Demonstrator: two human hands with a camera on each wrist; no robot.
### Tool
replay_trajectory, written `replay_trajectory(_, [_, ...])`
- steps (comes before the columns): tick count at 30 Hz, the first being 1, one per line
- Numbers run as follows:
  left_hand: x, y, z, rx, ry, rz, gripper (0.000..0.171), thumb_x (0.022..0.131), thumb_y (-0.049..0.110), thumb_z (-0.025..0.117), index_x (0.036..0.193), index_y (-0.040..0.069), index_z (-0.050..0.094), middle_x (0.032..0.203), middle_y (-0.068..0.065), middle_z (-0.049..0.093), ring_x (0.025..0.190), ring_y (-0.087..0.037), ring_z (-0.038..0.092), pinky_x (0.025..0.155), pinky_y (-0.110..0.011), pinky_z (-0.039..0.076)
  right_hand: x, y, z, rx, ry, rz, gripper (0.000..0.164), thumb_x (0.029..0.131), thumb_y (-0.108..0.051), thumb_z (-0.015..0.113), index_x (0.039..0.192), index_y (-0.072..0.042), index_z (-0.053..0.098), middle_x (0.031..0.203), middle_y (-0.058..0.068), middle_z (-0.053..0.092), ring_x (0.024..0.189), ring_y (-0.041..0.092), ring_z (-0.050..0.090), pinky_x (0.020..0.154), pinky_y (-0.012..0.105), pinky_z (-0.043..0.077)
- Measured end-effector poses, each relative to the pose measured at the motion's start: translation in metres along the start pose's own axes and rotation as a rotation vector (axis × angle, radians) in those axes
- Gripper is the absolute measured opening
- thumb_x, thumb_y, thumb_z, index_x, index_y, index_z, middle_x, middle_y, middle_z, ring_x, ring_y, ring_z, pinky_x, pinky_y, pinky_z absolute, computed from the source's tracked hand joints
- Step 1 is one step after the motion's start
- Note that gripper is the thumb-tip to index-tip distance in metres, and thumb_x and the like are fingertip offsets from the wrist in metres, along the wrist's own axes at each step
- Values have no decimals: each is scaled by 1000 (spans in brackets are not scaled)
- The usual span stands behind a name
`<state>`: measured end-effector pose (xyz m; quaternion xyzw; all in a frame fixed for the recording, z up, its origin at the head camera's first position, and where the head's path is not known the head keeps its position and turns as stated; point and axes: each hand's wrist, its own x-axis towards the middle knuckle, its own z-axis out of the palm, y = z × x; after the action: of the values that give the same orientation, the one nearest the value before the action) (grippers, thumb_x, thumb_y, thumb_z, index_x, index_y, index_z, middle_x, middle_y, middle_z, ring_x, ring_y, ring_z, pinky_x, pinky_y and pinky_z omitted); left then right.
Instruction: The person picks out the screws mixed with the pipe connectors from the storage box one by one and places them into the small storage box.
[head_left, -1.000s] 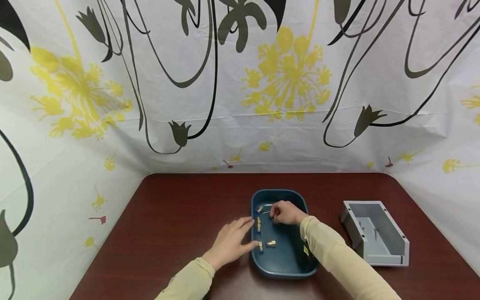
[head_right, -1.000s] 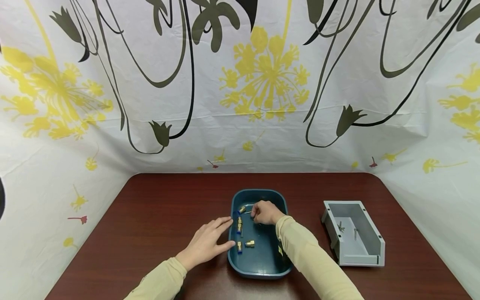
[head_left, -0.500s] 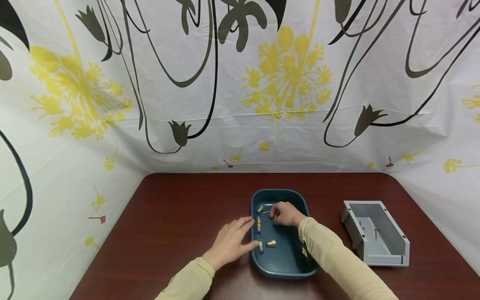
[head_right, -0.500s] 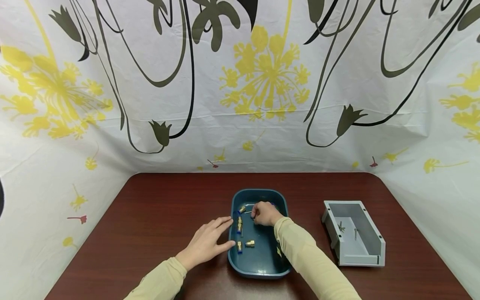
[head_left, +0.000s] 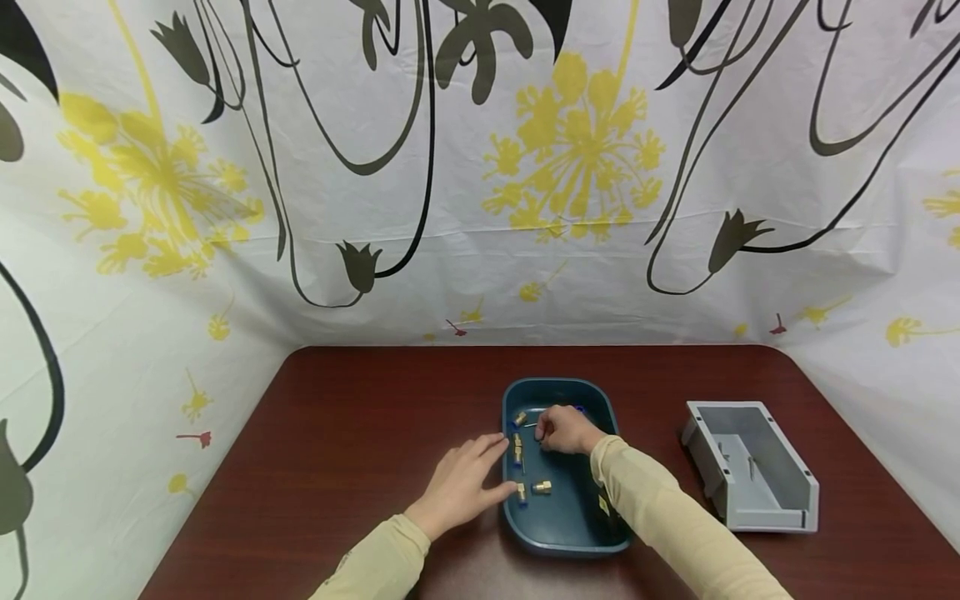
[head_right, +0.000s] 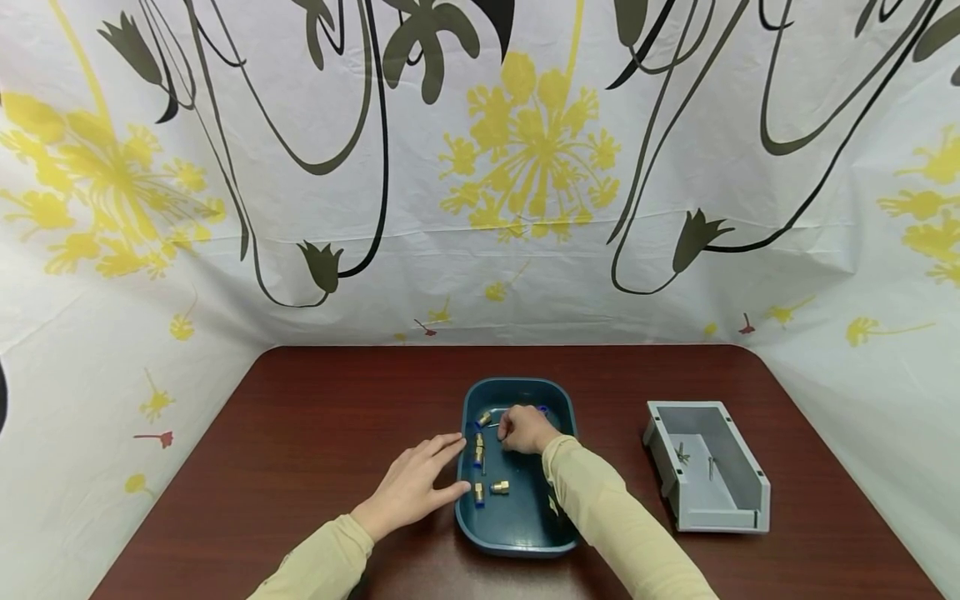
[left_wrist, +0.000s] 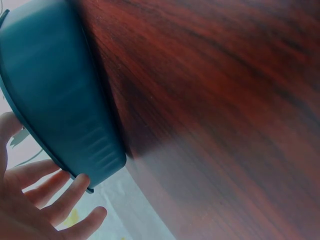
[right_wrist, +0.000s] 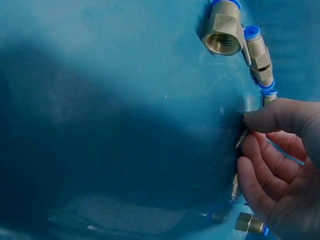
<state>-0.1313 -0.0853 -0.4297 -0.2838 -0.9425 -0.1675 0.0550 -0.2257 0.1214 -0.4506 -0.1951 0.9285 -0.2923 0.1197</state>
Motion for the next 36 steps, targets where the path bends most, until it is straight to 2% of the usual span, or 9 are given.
replay_trajectory(13, [0, -1, 0, 4, -1, 1, 60, 83, 47, 54, 129, 9, 47, 128, -3, 43, 109, -20, 46, 83, -42, 40, 1, 1, 1, -39, 6, -38, 13, 70, -1, 67, 69, -11, 58, 62, -3, 51, 55, 12, 48, 52, 28, 40])
replay_trajectory(21, [-1, -1, 1, 3, 2, 3, 60, 83, 47, 54, 129, 9, 46, 128, -3, 43, 110, -19, 46, 83, -41, 40, 1, 1, 0, -11, 0, -46, 11, 73, -2, 66, 71, -10, 59, 63, -2, 52, 56, 12, 49, 53, 27, 41])
replay_trajectory(29, [0, 0, -1, 1, 6, 6, 59, 83, 46, 54, 128, 9, 47, 128, -4, 44, 109, -20, 46, 82, -41, 41, -2, -3, -8, -17, -2, -42, 10, 72, -2, 66, 71, -10, 60, 63, -4, 53, 56, 11, 49, 54, 27, 42])
replay_trajectory(36, [0, 0, 1, 4, 1, 2, 60, 83, 48, 53, 128, 9, 47, 128, -3, 44, 109, -20, 46, 83, -41, 41, -3, -6, -17, -8, -1, -95, 7, 73, -2, 65, 74, -7, 61, 64, -4, 53, 56, 11, 49, 53, 27, 42])
